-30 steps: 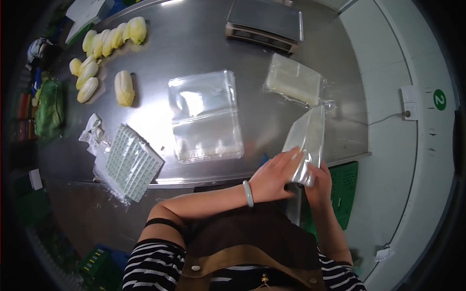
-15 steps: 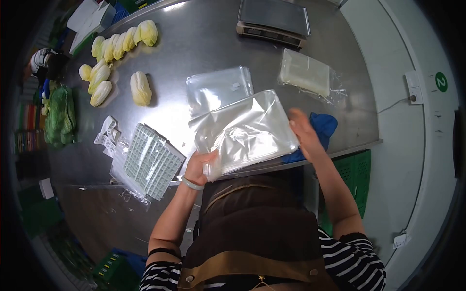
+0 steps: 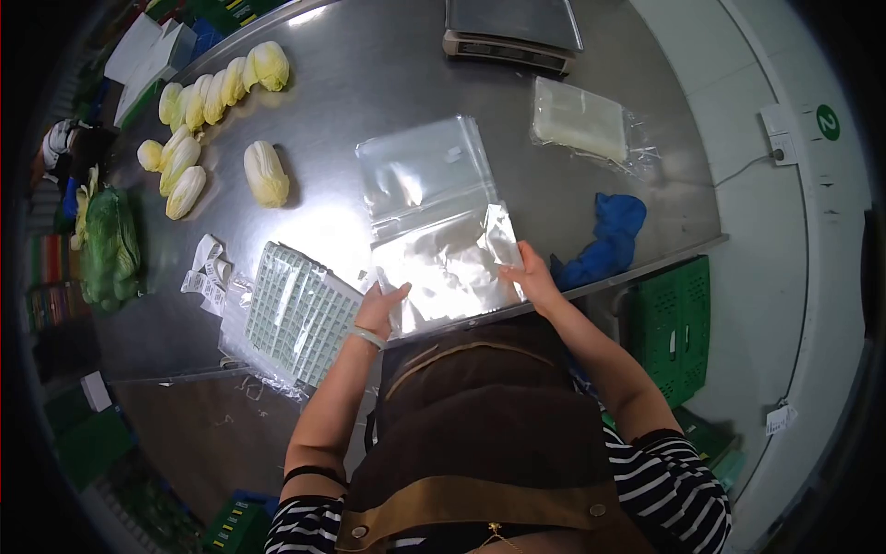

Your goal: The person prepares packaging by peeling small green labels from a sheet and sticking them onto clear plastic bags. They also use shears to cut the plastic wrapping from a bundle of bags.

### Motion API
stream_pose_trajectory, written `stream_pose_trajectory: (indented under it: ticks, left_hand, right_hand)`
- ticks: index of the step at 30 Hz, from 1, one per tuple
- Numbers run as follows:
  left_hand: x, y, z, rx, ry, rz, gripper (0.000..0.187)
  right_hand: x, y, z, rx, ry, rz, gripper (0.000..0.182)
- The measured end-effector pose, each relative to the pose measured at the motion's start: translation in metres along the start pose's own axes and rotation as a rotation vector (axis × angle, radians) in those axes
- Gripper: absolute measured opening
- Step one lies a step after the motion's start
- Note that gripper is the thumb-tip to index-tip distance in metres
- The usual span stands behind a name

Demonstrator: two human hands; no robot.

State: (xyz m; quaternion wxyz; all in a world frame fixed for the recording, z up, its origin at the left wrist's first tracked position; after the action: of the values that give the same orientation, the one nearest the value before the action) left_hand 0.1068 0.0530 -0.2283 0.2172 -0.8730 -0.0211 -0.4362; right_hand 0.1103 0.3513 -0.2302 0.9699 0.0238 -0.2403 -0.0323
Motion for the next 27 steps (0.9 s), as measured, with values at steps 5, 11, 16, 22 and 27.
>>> stream_pose_trajectory:
  ticks: [5, 11, 16, 22, 27]
  left_hand:
    - [-0.035, 0.011, 0.026, -0.049, -0.172, -0.104, 0.035]
    - [-0.042, -0.012, 0.018, -0.018, -0.130, -0.009, 0.033]
    - [-0.052, -0.069, 0.021, -0.205, -0.125, 0.131, 0.041]
    - [-0.089, -0.031, -0.021, -0.415, -0.239, 0.054, 0.031]
    - [-0.110, 0.007, -0.084, -0.543, -0.587, -0.598, 0.039]
  right_hand:
    - [-0.019, 0.007, -0.004, 0.055, -0.051, 0.042, 0.038]
    - [-0.043, 0.046, -0.004, -0.015, -0.131, 0.228, 0.047]
    - [-0.054, 0.106, -0.020, -0.082, -0.195, 0.208, 0.048]
    - [-0.068, 0.163, -0.024, 0.015, -0.211, 0.226, 0.051]
    - [-0.081, 0.182, -0.049, 0.343, -0.264, 0.197, 0.054]
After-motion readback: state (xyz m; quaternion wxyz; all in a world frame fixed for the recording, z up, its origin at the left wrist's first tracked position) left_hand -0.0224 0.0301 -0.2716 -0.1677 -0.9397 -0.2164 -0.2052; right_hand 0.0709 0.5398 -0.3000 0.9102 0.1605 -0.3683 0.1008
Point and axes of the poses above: each hand's wrist, its own x-axis away from the middle knuckle, its own y-axis out of the back of the hand, z = x × y, the point moved 2 cm from there along -x, towards the middle knuckle, and after that the axes turned 4 degrees about -z, right-handed, at the moved point
